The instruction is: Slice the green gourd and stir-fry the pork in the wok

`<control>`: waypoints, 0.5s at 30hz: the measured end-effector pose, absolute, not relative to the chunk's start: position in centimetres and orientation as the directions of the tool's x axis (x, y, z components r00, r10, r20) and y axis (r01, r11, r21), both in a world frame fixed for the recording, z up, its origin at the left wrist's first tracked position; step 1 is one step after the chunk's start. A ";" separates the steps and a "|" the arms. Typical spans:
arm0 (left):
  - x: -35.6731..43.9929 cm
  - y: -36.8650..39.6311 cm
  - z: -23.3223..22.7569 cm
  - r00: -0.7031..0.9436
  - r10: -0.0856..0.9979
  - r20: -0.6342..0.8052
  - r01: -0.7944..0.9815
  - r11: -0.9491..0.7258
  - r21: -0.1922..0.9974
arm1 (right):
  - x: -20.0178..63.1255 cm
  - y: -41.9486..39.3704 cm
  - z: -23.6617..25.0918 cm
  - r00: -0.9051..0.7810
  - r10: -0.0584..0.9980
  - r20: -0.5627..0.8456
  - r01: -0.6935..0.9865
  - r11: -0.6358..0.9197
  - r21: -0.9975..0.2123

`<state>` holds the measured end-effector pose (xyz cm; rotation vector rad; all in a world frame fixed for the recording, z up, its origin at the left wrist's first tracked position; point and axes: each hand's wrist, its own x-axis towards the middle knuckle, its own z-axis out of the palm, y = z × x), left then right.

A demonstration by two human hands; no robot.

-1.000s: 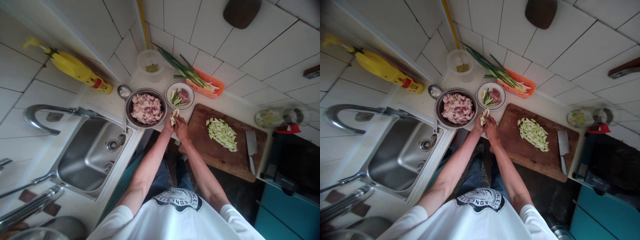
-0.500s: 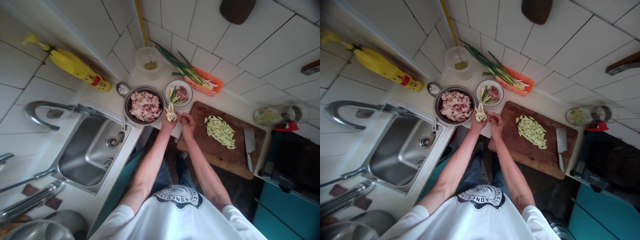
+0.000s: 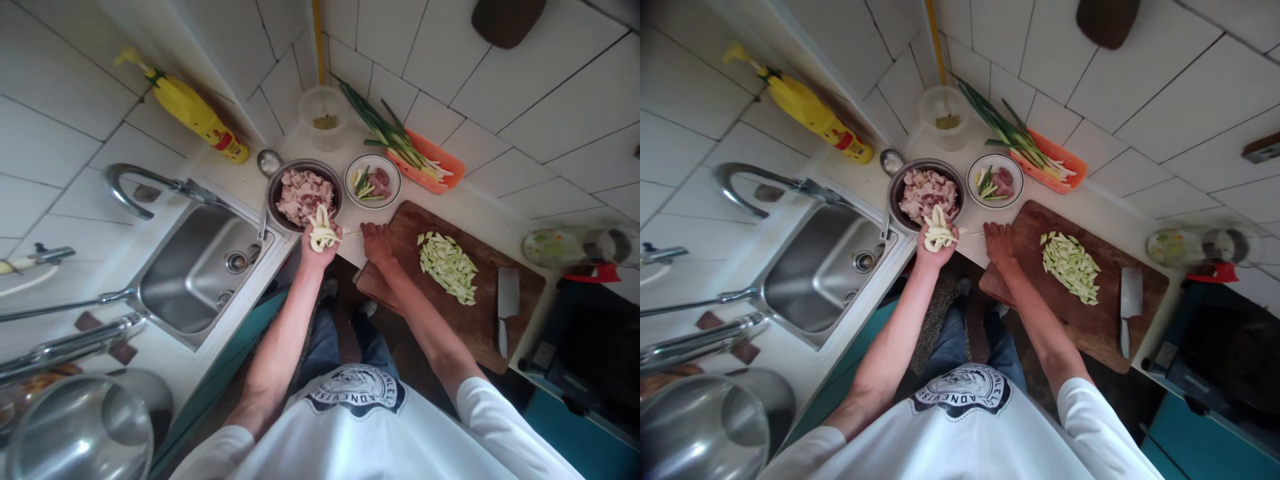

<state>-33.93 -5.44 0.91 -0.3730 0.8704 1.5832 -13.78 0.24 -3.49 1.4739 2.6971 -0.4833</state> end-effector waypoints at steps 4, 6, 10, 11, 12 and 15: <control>-34.7 -12.8 -0.8 -0.190 0.656 -0.731 -0.972 -0.019 0.235 | -14.6 1.8 -4.0 -0.590 0.747 -0.307 0.807 0.563 -0.179; -34.4 -16.0 -2.7 -0.179 0.590 -0.788 -0.981 -0.048 0.187 | -15.2 1.9 -4.2 -0.606 0.723 -0.332 0.793 0.581 -0.182; -32.8 -19.5 -7.5 -0.140 0.438 -0.888 -0.989 -0.109 0.103 | -16.2 0.8 -4.3 -0.642 0.698 -0.318 0.765 0.613 -0.199; -32.3 -19.8 -8.7 -0.128 0.425 -0.896 -0.990 -0.112 0.088 | -16.3 0.4 -4.3 -0.649 0.693 -0.313 0.759 0.617 -0.207; -31.8 -19.7 -9.8 -0.113 0.426 -0.898 -0.991 -0.109 0.074 | -16.3 0.0 -4.2 -0.655 0.690 -0.307 0.754 0.620 -0.216; -30.5 -18.7 -12.6 -0.061 0.476 -0.877 -0.996 -0.085 0.023 | -16.0 -0.8 -3.9 -0.633 0.728 -0.262 0.774 0.597 -0.212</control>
